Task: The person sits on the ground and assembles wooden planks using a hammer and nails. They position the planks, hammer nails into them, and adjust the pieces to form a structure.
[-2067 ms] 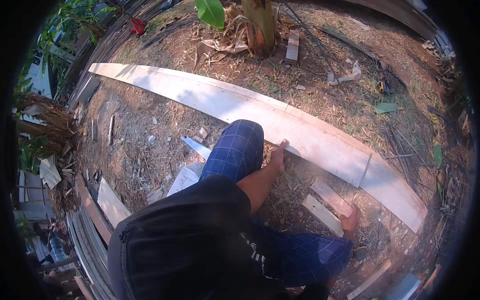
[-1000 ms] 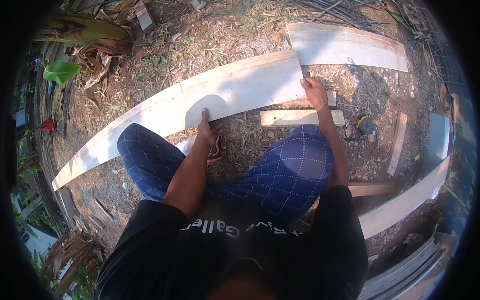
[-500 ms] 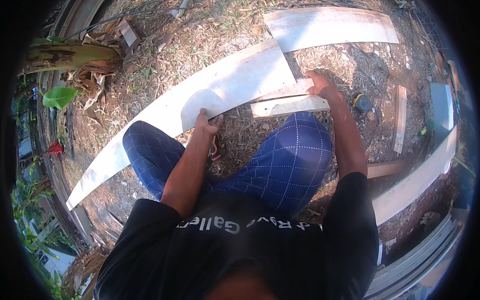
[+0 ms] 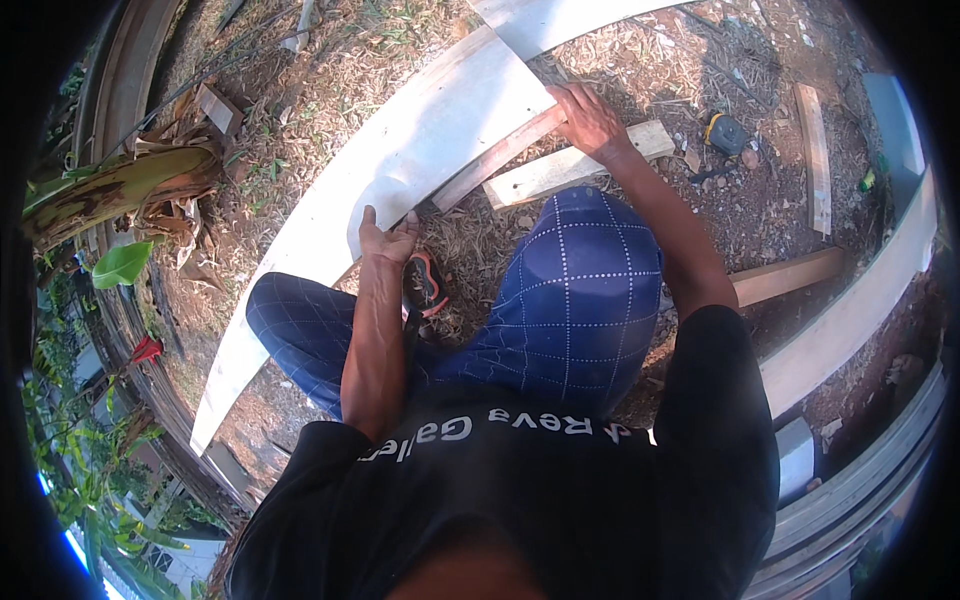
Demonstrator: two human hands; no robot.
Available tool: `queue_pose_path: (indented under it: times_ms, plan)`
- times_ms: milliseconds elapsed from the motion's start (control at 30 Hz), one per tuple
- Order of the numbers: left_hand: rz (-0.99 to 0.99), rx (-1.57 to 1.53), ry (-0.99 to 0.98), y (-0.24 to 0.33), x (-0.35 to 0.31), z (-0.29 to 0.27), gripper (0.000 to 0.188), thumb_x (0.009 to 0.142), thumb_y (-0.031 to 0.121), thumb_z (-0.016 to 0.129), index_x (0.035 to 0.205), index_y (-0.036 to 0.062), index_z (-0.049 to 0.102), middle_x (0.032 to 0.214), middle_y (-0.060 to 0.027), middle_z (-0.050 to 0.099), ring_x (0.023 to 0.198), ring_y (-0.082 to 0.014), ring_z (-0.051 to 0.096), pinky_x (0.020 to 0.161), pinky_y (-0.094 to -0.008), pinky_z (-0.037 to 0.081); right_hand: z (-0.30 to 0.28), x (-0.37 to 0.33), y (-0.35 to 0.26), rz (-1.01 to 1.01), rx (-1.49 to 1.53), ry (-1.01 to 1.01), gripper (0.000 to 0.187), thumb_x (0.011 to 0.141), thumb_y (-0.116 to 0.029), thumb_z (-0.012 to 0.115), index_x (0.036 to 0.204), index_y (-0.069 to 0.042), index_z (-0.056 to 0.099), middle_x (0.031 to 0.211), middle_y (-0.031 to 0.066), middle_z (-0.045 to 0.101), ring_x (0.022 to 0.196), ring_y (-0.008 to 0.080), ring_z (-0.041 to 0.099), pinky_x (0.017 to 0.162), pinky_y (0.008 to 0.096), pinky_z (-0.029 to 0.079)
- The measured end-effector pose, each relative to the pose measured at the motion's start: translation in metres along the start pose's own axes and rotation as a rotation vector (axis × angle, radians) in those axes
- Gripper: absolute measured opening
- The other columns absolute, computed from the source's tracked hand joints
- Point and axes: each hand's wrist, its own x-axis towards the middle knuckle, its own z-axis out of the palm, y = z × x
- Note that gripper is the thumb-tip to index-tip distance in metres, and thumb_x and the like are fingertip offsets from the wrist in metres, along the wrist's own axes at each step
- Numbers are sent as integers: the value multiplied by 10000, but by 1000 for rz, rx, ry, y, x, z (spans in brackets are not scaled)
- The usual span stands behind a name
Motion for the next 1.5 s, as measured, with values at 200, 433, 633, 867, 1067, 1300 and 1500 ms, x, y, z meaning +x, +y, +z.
queue_pose_path:
  times_ms: [200, 433, 633, 867, 1067, 1300, 1500]
  plan:
    - [56, 40, 11, -1, -4, 12, 567, 1039, 581, 421, 1403, 150, 476, 1326, -113, 574, 1110, -289, 590, 872, -427, 530, 35, 8, 7, 282, 376, -44, 843, 863, -201, 802, 1558, -118, 333, 1610, 190, 351, 1471, 383, 366, 1179, 485, 379]
    - [80, 246, 105, -7, 15, -27, 717, 1026, 650, 371, 1472, 89, 381, 1422, -172, 536, 1319, -346, 527, 960, -490, 489, 39, 27, 5, 316, 334, -110, 809, 826, -313, 839, 1487, -94, 427, 1552, 164, 450, 1419, 346, 452, 1175, 449, 397]
    - [181, -45, 87, 4, 33, -37, 748, 903, 779, 423, 1445, 264, 471, 1444, -105, 452, 1223, -303, 502, 965, -531, 443, 50, 37, 1, 217, 362, 3, 777, 833, -166, 842, 1460, 28, 427, 1349, 212, 603, 1037, 291, 713, 928, 438, 578]
    - [223, -75, 51, 3, 56, -48, 757, 884, 800, 454, 1381, 231, 493, 1304, -85, 490, 1132, -266, 497, 758, -411, 483, 40, 38, 45, 162, 667, -63, 733, 734, -199, 887, 1369, -30, 562, 1301, 214, 645, 1215, 359, 616, 1050, 473, 485]
    - [194, -80, 79, 5, 55, -51, 778, 898, 818, 414, 1393, 222, 484, 1354, -89, 459, 1111, -273, 511, 765, -395, 479, 39, 33, 32, 141, 406, -61, 765, 735, -214, 889, 1380, 8, 542, 1311, 238, 634, 1237, 373, 605, 1062, 473, 487]
    - [224, -49, 103, 3, 53, -51, 777, 903, 821, 410, 1405, 231, 470, 1358, -97, 440, 1097, -266, 493, 790, -402, 476, 34, 41, 14, 237, 523, -130, 787, 752, -217, 876, 1414, 12, 517, 1403, 219, 588, 1290, 366, 575, 1112, 457, 468]
    - [207, -20, 108, -1, 53, -44, 777, 901, 823, 413, 1403, 233, 471, 1346, -106, 439, 1096, -257, 477, 802, -398, 470, 67, 33, 54, 96, 641, -89, 775, 883, -165, 797, 1510, 24, 383, 1379, 210, 586, 1162, 291, 665, 989, 431, 573]
